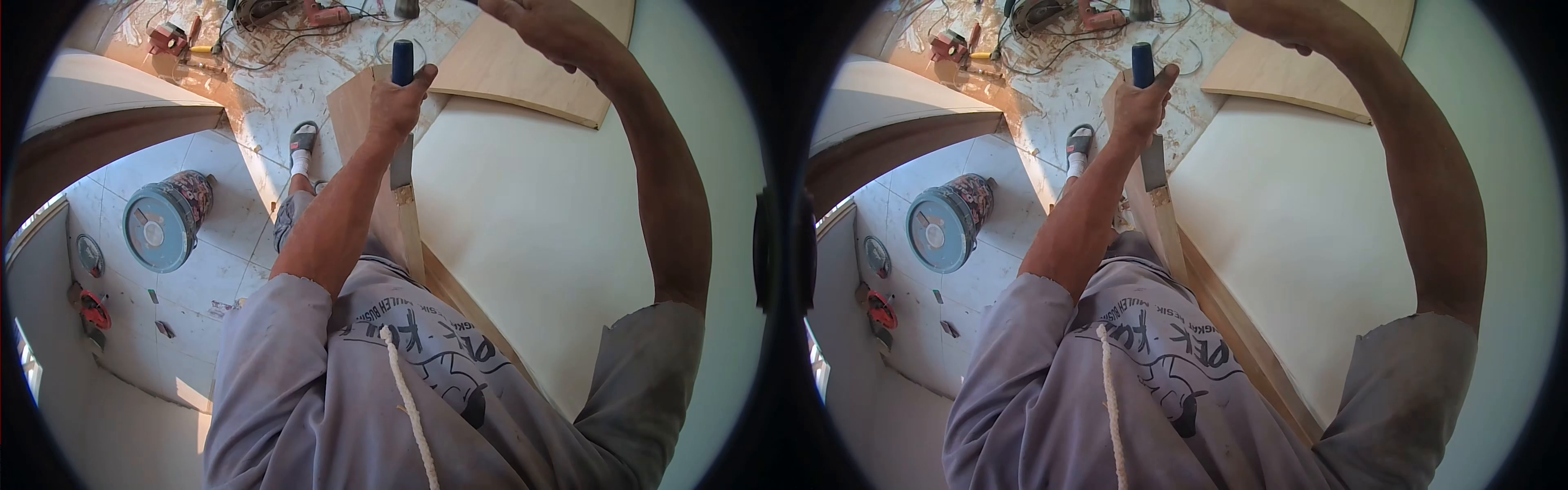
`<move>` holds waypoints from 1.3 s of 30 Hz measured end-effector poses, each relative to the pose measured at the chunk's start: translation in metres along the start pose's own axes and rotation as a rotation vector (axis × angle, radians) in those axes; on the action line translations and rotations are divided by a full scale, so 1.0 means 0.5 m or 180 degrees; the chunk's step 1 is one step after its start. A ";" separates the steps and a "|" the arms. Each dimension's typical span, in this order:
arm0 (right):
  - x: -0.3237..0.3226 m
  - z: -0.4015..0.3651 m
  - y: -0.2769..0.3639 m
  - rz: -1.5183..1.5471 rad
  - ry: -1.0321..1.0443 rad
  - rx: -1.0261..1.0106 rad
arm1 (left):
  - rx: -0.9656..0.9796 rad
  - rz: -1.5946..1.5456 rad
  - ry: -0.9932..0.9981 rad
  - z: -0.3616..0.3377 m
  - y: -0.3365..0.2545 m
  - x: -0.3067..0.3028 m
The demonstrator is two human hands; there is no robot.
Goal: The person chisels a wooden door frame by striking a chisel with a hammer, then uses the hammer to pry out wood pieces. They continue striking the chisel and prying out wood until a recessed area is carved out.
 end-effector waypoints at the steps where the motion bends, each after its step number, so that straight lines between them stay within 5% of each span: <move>1: 0.017 -0.002 -0.001 -0.0470 0.0441 -0.0321 | 0.0019 -0.0006 -0.0010 -0.001 -0.003 -0.001; 3: 0.010 -0.004 0.000 -0.0645 0.0518 -0.0300 | 0.0064 -0.0008 -0.0046 -0.007 0.000 0.002; 7: -0.049 -0.036 0.028 0.0600 0.0028 0.0502 | 0.0026 0.0109 0.0013 -0.017 -0.007 0.001; 11: -0.038 -0.044 0.035 0.0564 -0.0350 0.0341 | 0.0002 0.0015 0.0022 -0.015 -0.005 0.004; 12: -0.007 -0.018 0.045 -0.0264 0.0113 -0.0214 | -0.0008 0.0011 0.0019 -0.013 -0.003 0.002; 13: -0.001 -0.034 0.026 -0.0330 0.0677 0.0122 | 0.0012 0.0005 0.0005 -0.010 0.000 0.000; 16: -0.017 -0.026 0.026 -0.0317 0.0470 -0.0137 | 0.0151 0.0003 -0.0114 -0.001 -0.004 0.002; 18: -0.039 -0.036 0.027 0.0346 -0.0044 0.0356 | -0.0014 -0.0048 -0.0042 -0.004 0.006 0.001; 19: -0.044 -0.032 0.019 0.0635 -0.0473 0.0084 | -0.0029 -0.0037 -0.0035 -0.006 0.008 0.001; 22: -0.043 -0.021 0.008 0.0768 -0.0714 0.0337 | 0.0029 -0.0050 -0.0085 -0.006 0.004 0.000; 25: -0.006 -0.026 0.033 -0.0432 0.0906 0.0110 | 0.0014 0.0075 -0.0062 -0.003 0.008 -0.002; 28: -0.006 0.009 0.009 -0.0703 0.0302 -0.0291 | 0.0158 -0.0029 -0.0080 0.000 0.002 0.003; 31: -0.059 -0.039 0.040 0.1161 -0.0554 0.0170 | -0.0009 0.0048 -0.0058 -0.003 0.008 -0.003; 35: -0.023 -0.028 0.027 0.0067 -0.0141 0.0037 | -0.0081 -0.0035 -0.0018 -0.009 0.012 0.004; 36: 0.041 0.022 -0.036 -0.1167 0.0373 -0.0857 | -0.0080 -0.0060 -0.0038 -0.007 0.008 0.001; 37: 0.014 -0.016 0.014 -0.0516 0.0633 -0.0237 | -0.0064 -0.0051 -0.0036 -0.011 0.004 0.002; 39: 0.005 0.007 -0.018 -0.0509 0.0020 -0.0491 | 0.0189 0.0009 -0.0099 -0.021 0.005 0.008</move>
Point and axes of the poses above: each hand's wrist, its own z-axis towards the middle knuckle, its own x-axis out of the palm, y = z × x, the point moved 4 cm from there along z, towards the middle knuckle, and after that the axes turned 7 degrees about -x, right-handed, at the moved point
